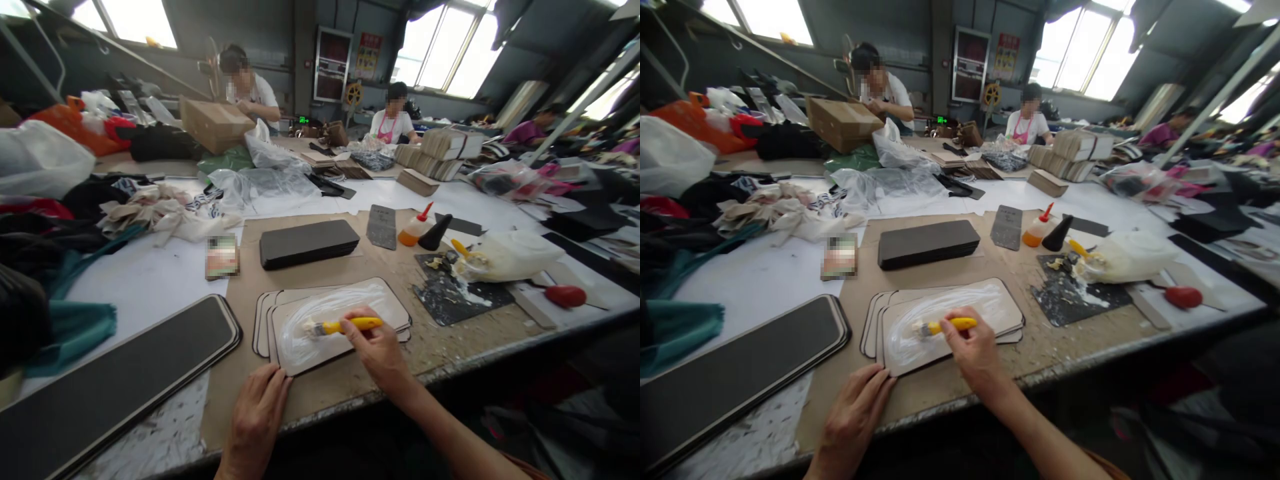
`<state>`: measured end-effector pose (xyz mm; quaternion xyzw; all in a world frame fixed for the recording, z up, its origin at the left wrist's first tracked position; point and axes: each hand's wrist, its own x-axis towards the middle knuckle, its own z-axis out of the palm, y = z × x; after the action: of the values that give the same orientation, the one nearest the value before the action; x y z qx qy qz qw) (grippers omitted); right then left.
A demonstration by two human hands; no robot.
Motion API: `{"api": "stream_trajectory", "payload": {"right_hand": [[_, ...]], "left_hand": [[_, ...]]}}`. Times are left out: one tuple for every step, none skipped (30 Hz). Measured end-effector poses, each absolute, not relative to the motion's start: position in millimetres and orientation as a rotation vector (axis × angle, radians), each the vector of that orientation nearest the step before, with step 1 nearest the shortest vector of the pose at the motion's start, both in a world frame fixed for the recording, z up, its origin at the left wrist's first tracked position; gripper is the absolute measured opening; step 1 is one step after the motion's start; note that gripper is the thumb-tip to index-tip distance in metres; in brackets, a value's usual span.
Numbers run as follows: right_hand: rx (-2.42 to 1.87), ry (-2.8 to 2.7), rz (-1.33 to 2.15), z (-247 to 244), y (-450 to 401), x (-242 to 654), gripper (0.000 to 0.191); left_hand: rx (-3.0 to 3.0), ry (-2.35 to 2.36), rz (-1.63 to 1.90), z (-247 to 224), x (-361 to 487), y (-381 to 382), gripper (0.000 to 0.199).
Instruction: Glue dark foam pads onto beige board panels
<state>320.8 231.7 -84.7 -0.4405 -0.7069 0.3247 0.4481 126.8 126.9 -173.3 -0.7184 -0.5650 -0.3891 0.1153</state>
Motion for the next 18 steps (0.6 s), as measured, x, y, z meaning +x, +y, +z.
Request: {"api": "stream_trajectory", "payload": {"right_hand": [[-1.072, -1.75, 0.839, -86.5, 234.7, 316.9, 0.02], [-1.078, -1.752, 0.839, -89.1, 240.3, 318.4, 0.021], [-1.106, -1.748, 0.801, -92.2, 248.4, 325.3, 0.022], [-1.156, -1.735, 0.739, -95.3, 258.6, 336.9, 0.023], [-1.223, -1.714, 0.661, -98.0, 270.0, 352.1, 0.025], [-1.298, -1.684, 0.58, -100.0, 281.6, 369.0, 0.028], [-1.365, -1.655, 0.513, -100.8, 292.5, 386.1, 0.031], [-1.426, -1.628, 0.45, -100.5, 301.6, 401.8, 0.033], [-1.467, -1.61, 0.399, -99.0, 308.1, 415.1, 0.035], [-1.495, -1.606, 0.361, -96.5, 311.3, 425.4, 0.037], [-1.511, -1.611, 0.331, -93.5, 311.1, 432.6, 0.038], [-1.519, -1.627, 0.313, -90.3, 307.9, 437.2, 0.038], [-1.524, -1.646, 0.31, -87.3, 302.4, 439.6, 0.037], [-1.527, -1.669, 0.323, -84.8, 295.5, 440.7, 0.036], [-1.532, -1.693, 0.348, -83.2, 288.4, 441.1, 0.034], [-1.538, -1.715, 0.375, -82.4, 282.1, 441.4, 0.033], [-1.54, -1.733, 0.392, -82.4, 277.2, 442.2, 0.032], [-1.543, -1.742, 0.387, -82.9, 274.2, 443.5, 0.032]], "left_hand": [[-2.133, -1.628, -1.107, -175.0, 124.8, 127.1, 0.018], [-2.154, -1.596, -1.08, -176.7, 122.8, 127.7, 0.019], [-2.17, -1.579, -1.058, -178.3, 121.0, 128.5, 0.02], [-2.181, -1.569, -1.046, -179.5, 119.6, 129.5, 0.02], [-2.186, -1.566, -1.047, -180.4, 118.6, 130.3, 0.02], [-2.186, -1.562, -1.054, -180.7, 117.8, 130.9, 0.019], [-2.185, -1.565, -1.058, -180.7, 117.1, 131.2, 0.019], [-2.191, -1.566, -1.046, -180.4, 116.3, 131.1, 0.018], [-2.216, -1.56, -1.013, -180.1, 115.2, 130.6, 0.019], [-2.233, -1.552, -0.981, -179.7, 113.9, 129.9, 0.02], [-2.248, -1.551, -0.947, -179.6, 112.5, 129.1, 0.02], [-2.265, -1.549, -0.916, -179.8, 111.0, 128.3, 0.021], [-2.278, -1.543, -0.894, -180.4, 109.6, 127.8, 0.022], [-2.284, -1.536, -0.884, -181.4, 108.5, 127.6, 0.022], [-2.276, -1.54, -0.886, -182.9, 107.7, 127.6, 0.022], [-2.274, -1.543, -0.884, -184.7, 107.2, 127.9, 0.022], [-2.271, -1.539, -0.884, -186.7, 107.0, 128.2, 0.022], [-2.261, -1.533, -0.89, -188.4, 106.9, 128.3, 0.022]]}}
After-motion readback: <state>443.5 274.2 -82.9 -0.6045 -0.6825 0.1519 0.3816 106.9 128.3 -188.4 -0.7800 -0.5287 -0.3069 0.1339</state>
